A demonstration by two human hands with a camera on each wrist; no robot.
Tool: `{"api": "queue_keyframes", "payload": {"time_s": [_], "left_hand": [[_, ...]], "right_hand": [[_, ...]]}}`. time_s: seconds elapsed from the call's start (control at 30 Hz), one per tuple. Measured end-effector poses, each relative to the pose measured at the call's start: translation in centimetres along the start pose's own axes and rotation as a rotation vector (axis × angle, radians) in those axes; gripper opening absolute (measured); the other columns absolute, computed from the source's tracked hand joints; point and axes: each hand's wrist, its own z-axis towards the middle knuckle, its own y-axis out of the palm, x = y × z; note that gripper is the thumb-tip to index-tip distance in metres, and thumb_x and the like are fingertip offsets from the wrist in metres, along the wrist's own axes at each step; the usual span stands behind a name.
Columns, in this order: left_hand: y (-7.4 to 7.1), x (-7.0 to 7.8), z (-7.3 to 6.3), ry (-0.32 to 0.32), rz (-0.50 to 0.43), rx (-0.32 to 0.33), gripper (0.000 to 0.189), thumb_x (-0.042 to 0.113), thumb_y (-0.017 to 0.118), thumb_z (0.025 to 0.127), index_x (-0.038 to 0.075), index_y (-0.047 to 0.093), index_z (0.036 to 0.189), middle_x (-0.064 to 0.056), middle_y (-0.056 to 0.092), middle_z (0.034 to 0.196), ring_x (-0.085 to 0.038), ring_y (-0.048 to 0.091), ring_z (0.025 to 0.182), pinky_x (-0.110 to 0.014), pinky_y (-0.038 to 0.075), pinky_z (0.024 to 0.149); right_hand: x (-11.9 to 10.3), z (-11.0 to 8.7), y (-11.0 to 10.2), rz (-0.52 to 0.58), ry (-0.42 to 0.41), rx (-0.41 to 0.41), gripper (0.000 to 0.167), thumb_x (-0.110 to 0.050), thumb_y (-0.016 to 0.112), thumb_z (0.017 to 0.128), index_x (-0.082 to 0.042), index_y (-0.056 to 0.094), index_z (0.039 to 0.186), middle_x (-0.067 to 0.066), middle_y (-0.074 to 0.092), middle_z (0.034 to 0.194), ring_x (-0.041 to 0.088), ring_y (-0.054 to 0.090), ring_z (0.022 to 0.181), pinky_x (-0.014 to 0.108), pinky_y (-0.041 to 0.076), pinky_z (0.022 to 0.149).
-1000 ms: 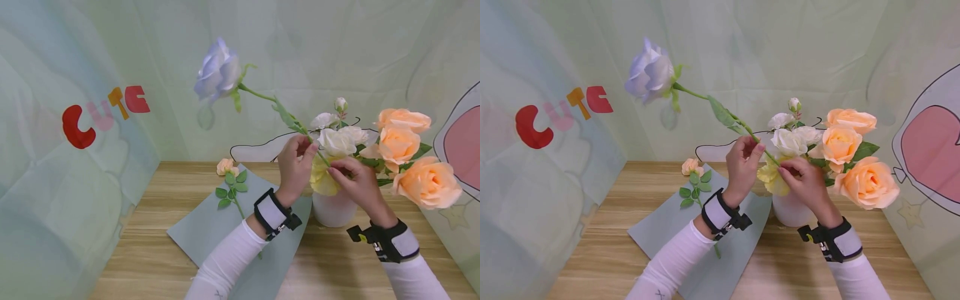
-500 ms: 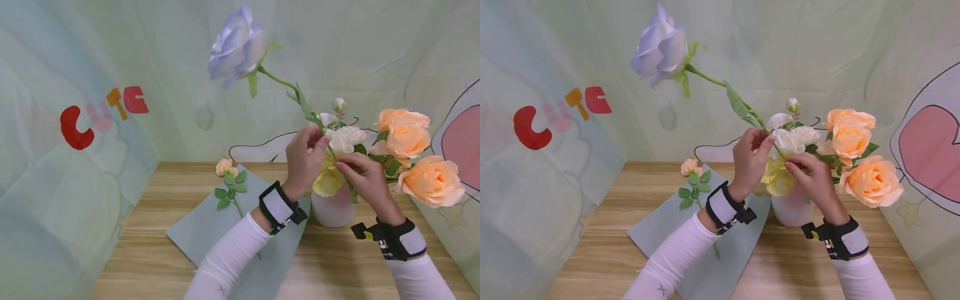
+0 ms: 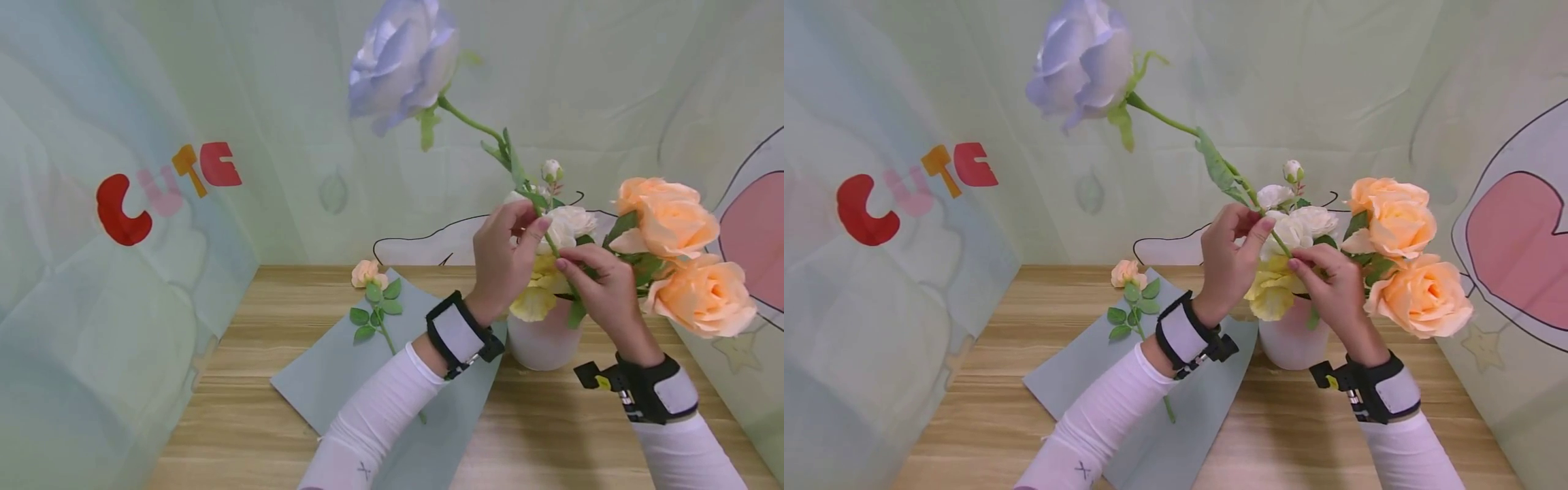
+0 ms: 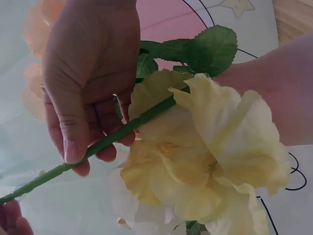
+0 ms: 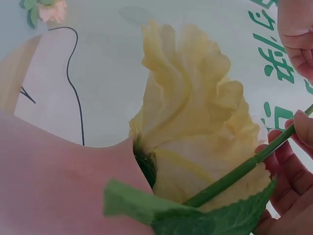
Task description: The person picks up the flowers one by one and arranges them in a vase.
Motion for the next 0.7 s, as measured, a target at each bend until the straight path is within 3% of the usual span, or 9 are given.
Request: {"api": "queue_keyframes", "payload": {"time_s": [0.2,0.43,0.7], "left_hand": [[0.4,0.4,0.3,0.039,0.092,-0.041,0.016,0.016,0.055,0.087,0.003,0.056,0.096,-0.006,0.058,0.084,-0.011,0.056,0.078,-0.005,0.040,0.071],[1.3,0.3,0.1,-0.015,0.202,-0.156,0.015,0.021,0.055,0.087,0.010,0.060,0.095,0.001,0.061,0.085,-0.005,0.058,0.079,-0.004,0.038,0.068],[1.6,0.2,-0.4,0.026,0.191,-0.222,0.016,0.022,0.056,0.086,0.010,0.061,0.095,0.001,0.062,0.084,-0.004,0.059,0.079,-0.002,0.037,0.066]], "right_hand": [[-0.1,0.0,-0.2,-0.054,0.041,-0.009,0.016,-0.001,0.062,0.078,0.007,0.065,0.091,-0.031,0.052,0.084,-0.014,0.048,0.075,0.002,0.037,0.066],[0.5,-0.6,-0.4,-0.183,0.030,-0.062,0.012,0.002,0.064,0.076,0.004,0.065,0.088,0.013,0.063,0.078,-0.016,0.042,0.069,0.003,0.035,0.058],[0.8,-1.3,-0.4,-0.215,0.027,-0.076,0.011,0.004,0.064,0.074,0.003,0.064,0.085,0.012,0.061,0.077,-0.015,0.040,0.068,0.005,0.035,0.056]]}}
